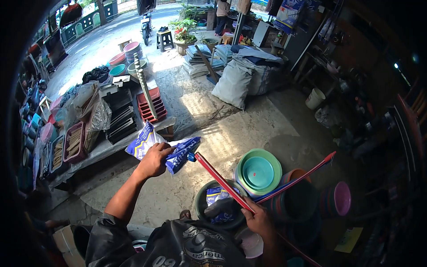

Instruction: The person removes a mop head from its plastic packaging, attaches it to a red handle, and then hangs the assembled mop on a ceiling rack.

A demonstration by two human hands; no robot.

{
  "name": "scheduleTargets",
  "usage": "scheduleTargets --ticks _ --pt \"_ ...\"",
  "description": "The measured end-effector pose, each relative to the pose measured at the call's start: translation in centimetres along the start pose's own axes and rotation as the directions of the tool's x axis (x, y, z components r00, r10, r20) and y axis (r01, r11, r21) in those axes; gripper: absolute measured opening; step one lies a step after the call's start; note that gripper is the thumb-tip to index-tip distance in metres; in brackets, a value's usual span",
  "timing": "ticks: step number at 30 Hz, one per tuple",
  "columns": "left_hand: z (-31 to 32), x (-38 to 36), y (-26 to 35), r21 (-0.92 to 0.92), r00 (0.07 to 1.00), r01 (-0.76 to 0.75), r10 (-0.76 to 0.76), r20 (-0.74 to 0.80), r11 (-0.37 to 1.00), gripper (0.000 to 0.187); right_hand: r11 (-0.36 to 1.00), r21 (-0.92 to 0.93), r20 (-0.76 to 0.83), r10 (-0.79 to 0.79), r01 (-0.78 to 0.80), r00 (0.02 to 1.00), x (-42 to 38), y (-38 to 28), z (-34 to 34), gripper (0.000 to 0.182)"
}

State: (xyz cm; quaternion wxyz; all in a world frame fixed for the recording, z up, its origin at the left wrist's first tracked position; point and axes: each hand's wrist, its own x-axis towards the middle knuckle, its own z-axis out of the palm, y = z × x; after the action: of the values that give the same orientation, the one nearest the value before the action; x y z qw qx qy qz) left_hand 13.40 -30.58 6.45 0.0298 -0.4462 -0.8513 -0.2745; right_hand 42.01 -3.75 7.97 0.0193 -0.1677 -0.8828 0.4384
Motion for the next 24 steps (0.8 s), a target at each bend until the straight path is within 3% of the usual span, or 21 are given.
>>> scheduleTargets --ticks 3,6,9,12,17,19,21,22,24 --pt "0.3 0.4 0.3 0.02 1.0 0.012 -0.012 -0.012 1.0 0.046 0.997 -0.011 -0.044 -0.071 0.071 0.997 -0.5 1.3 0.1 0.041" --pt "0.1 0.9 0.4 0.022 0.997 -0.058 0.059 -0.041 0.998 0.044 0.999 -0.049 -0.028 -0.004 0.002 1.0 -1.0 0.9 -0.1 0.041" --pt "-0.4 1.5 0.6 0.089 0.995 -0.097 0.094 0.034 0.991 0.042 0.995 -0.093 -0.07 -0.047 0.041 0.996 -1.6 1.1 -0.2 0.041" --pt "-1.1 2.6 0.8 0.344 0.949 -0.15 0.037 0.314 0.927 0.041 0.97 -0.243 -0.076 -0.029 0.01 0.997 -2.3 1.3 -0.1 0.041" --pt "-1.1 3.3 1.5 0.39 0.918 -0.284 0.13 0.375 0.876 0.036 0.924 -0.38 -0.137 -0.085 0.027 0.987 -2.8 2.6 2.5 0.04" --pt "-1.1 3.6 1.9 0.422 0.917 -0.307 0.147 0.37 0.853 0.035 0.928 -0.37 -0.183 -0.117 0.042 0.976 -3.1 3.6 3.7 0.04" --pt "-1.4 3.8 2.0 0.427 0.922 -0.315 0.167 0.349 0.848 0.035 0.947 -0.3 -0.378 -0.227 0.113 0.897 -3.4 5.3 5.1 0.041" --pt "-1.8 3.9 2.3 0.408 0.925 -0.307 0.169 0.341 0.86 0.035 0.949 -0.296 -0.381 -0.221 0.108 0.898 -3.3 5.8 5.5 0.041" --pt "-2.0 4.2 2.4 0.375 0.925 -0.322 0.203 0.322 0.869 0.033 0.981 -0.062 -0.342 -0.193 0.183 0.92 -3.1 6.3 5.8 0.033"
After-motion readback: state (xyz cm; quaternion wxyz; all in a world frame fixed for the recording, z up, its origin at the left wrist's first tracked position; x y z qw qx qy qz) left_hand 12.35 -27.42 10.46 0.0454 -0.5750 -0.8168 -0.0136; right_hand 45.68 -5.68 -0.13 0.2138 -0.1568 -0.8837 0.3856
